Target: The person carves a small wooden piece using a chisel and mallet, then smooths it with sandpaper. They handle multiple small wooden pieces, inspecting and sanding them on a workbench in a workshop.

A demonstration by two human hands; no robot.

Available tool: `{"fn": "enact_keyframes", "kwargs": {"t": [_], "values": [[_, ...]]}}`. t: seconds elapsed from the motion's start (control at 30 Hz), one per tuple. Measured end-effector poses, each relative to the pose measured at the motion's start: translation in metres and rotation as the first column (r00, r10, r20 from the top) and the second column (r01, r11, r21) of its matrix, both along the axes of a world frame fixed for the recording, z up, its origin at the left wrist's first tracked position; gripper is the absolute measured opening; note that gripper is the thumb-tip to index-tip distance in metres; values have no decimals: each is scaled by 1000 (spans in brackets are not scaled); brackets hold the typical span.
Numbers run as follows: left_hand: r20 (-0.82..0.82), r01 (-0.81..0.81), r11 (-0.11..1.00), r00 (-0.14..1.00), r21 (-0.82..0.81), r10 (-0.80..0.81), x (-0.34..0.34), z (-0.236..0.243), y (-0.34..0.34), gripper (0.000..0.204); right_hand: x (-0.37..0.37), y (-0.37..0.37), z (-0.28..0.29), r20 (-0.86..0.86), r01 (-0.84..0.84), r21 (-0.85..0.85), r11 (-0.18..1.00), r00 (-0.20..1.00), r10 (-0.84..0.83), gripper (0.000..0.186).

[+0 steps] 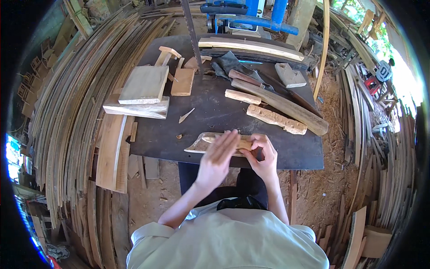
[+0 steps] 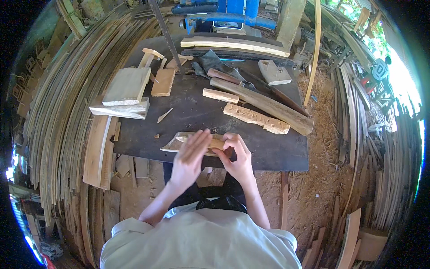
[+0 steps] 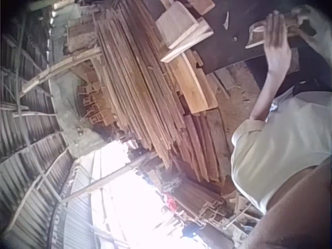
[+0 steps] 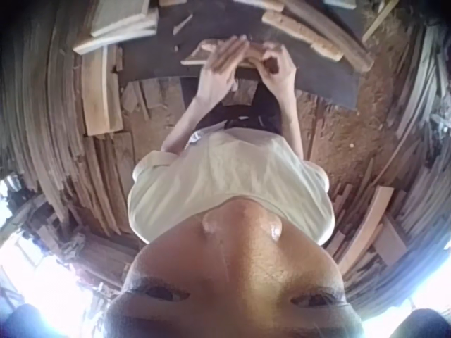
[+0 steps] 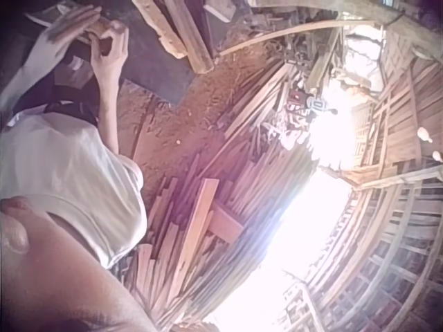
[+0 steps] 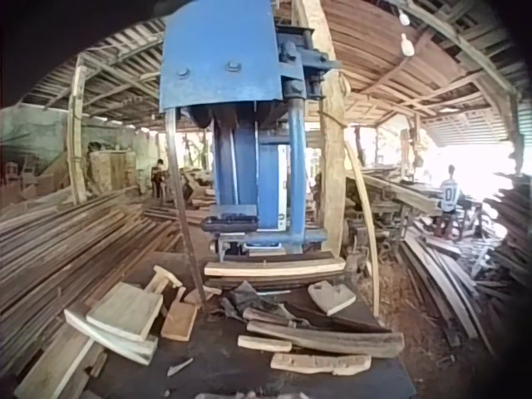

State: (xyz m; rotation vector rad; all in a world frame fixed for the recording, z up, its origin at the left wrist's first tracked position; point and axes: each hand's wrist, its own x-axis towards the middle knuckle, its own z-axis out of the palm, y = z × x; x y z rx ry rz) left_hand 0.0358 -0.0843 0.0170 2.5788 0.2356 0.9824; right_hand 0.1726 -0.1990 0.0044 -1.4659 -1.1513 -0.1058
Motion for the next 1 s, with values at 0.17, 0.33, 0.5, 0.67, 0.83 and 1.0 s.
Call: {"fn": "enact_keyframes", "kwargs": {"t": [0.17,0.33,0.5,0.67,0.83,1.0], "values": [[2,-27,990,1000,-137,27,2,11,18,50,-1,-6,-2,-61,-17,-53,998,998,14,39],[-25,-19,997,1000,-80,17,-3,6,8,41,-2,-1,-1,54,-3,-3,1000,999,3,39],[-6,-39,997,999,-74,38,-2,5,9,52,-3,-6,-1,45,-6,-29,1000,999,7,39],[3,-13,996,1000,-90,13,-8,4,8,53,-3,-3,-1,66,-2,-16,1000,998,3,39],[-6,-7,994,1000,-113,7,-2,7,-1,51,-3,-5,-4,79,9,-38,999,997,-6,37],[-27,-41,992,999,-116,38,-12,8,7,46,-2,-4,-1,123,-13,-9,1000,992,14,35]]}}
